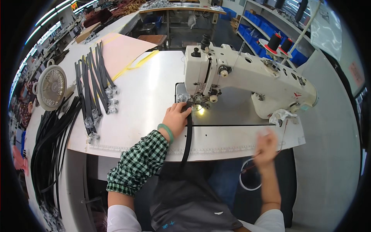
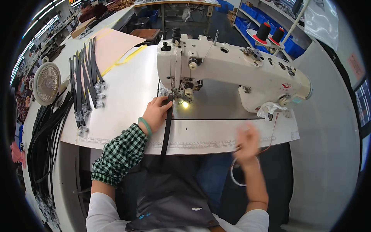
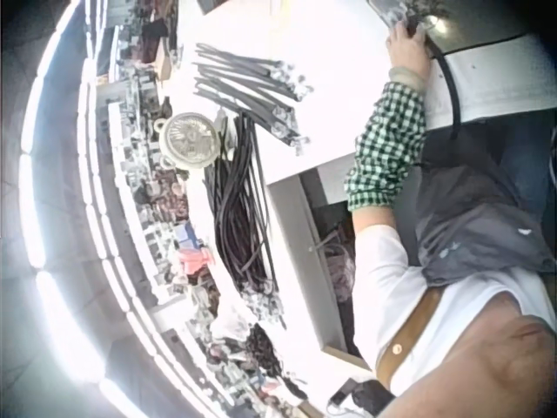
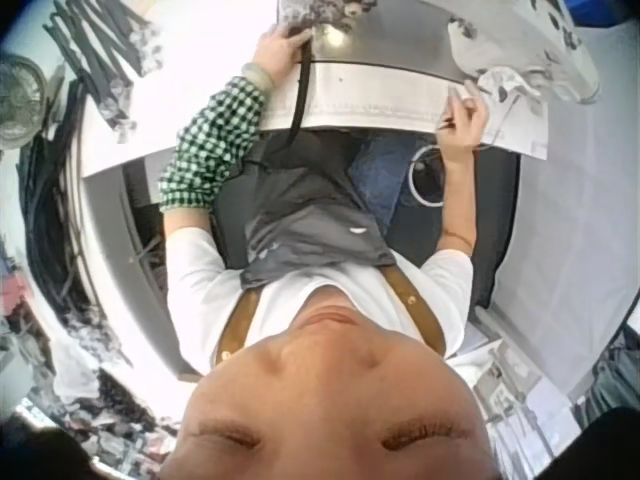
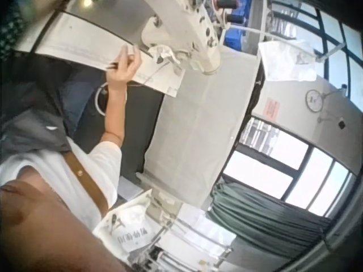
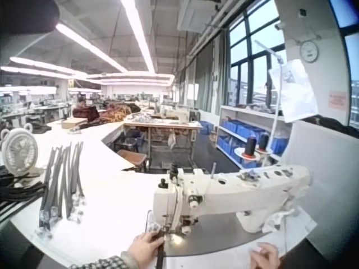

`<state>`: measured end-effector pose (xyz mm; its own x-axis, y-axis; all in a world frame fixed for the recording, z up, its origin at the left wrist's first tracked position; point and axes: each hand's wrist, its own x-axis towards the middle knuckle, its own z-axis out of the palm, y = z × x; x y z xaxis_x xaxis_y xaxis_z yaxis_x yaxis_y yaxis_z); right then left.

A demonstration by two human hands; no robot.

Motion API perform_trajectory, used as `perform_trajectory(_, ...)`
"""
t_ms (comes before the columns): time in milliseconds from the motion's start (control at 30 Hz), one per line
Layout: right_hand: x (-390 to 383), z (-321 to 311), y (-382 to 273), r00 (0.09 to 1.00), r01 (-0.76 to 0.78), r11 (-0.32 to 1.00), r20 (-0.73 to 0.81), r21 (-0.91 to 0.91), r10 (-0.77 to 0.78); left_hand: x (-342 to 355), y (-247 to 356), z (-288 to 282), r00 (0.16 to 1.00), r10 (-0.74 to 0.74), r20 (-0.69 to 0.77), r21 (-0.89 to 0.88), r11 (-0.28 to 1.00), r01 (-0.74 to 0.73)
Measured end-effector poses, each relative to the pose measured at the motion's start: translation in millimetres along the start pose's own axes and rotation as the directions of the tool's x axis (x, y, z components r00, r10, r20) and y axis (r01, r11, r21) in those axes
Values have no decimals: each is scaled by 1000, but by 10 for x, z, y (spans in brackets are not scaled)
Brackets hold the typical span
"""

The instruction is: The person operates an industrial sewing machine to stitch long black straps. They feed the straps through the machine one at a time, guiding them with both hands to ensure straight stitching. After each strap is sewn, the person cuts the thread and sets the finished piece aside before picking up the next one from a pile on the table.

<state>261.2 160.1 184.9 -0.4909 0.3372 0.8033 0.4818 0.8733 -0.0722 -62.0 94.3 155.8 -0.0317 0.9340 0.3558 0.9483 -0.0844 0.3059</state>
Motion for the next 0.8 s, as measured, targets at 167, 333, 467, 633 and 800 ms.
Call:
perform_trajectory(167, 200, -833, 2792, 435, -664, 673, -564, 326, 702, 75, 46, 3, 999, -37, -29, -101, 994, 34)
perform_trajectory(333, 61, -875, 3806, 537, -794, 596, -322, 120, 780, 63, 39, 85, 998, -22, -57, -46, 999, 19)
perform_trajectory(467, 536, -1156, 4097, 665, -722, 595, -115, -353, 738, 25, 48, 64, 997, -23, -73, -31, 999, 21)
perform_trajectory(633, 1126, -1195, 4093, 713, -521, 634, 117, -571, 691, 179, 85, 103, 994, 25, -106, 15, 1000, -23)
perform_trajectory(800, 1301, -1155, 4009, 517, -668, 540, 203, -512, 832, 194, 177, 64, 995, 52, -84, 57, 997, -47)
